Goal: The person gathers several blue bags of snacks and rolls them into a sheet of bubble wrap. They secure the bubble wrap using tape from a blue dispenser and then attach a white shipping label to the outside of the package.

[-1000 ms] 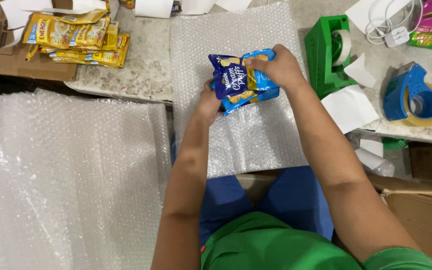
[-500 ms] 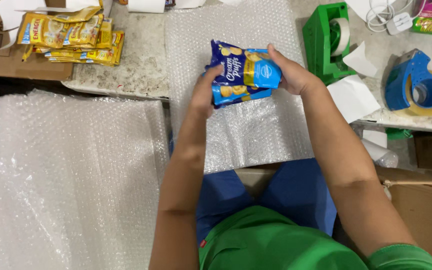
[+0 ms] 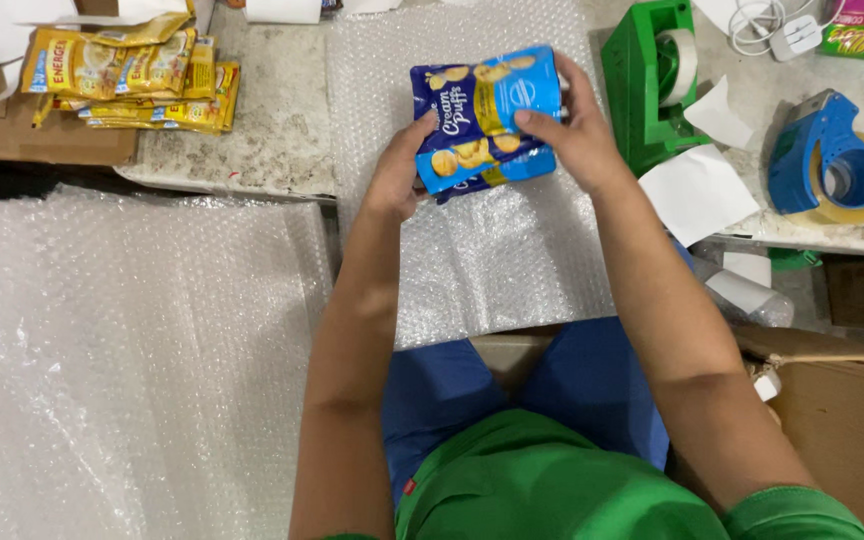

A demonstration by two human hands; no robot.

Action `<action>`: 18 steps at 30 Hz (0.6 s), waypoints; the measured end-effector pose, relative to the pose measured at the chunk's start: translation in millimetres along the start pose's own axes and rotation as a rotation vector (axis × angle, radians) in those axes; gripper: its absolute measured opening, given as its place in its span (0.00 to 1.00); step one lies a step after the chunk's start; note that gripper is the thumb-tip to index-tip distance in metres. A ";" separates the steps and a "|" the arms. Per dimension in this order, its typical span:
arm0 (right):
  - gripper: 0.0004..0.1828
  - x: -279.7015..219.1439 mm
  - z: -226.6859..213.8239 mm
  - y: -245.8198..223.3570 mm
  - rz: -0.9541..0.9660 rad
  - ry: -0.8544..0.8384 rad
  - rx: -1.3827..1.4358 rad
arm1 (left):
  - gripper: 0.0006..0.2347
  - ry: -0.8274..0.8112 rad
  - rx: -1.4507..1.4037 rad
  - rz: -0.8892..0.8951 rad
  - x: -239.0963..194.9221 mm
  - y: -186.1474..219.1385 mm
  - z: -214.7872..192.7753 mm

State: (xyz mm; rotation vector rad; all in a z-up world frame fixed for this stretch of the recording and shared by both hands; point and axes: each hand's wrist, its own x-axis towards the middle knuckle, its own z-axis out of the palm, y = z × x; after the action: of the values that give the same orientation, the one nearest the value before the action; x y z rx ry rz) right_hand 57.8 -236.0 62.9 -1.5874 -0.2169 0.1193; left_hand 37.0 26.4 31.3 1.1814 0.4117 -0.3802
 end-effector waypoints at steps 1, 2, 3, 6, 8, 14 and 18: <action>0.49 6.7 -3.1 -0.6 -0.004 -0.002 0.000 | 0.21 0.000 0.000 0.004 -2.1 2.4 0.6; 0.49 12.8 -7.1 -0.4 -0.037 -0.036 -0.041 | 0.25 -0.030 -0.005 0.012 -4.5 5.0 1.0; 0.49 18.3 -10.4 2.3 -0.069 -0.071 -0.080 | 0.30 -0.059 -0.010 0.020 -7.0 7.1 1.5; 0.44 35.2 -7.9 27.0 -0.079 -0.076 0.219 | 0.44 0.137 0.071 0.056 -10.4 11.7 12.4; 0.42 32.2 -1.3 48.2 -0.016 0.002 0.247 | 0.50 0.346 0.464 0.238 -18.9 18.3 23.4; 0.37 15.3 9.7 77.0 -0.032 0.110 0.314 | 0.63 0.195 1.420 0.733 -57.4 65.1 70.9; 0.30 17.8 5.4 80.5 0.065 0.136 0.412 | 0.65 0.047 1.752 0.461 -54.9 78.5 85.7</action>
State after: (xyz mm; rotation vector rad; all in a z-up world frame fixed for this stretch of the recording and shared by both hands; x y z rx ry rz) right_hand 79.2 -228.3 -16.5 -1.1869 -0.0300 0.0986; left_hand 37.5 -24.1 149.5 2.9067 -0.3257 -0.2492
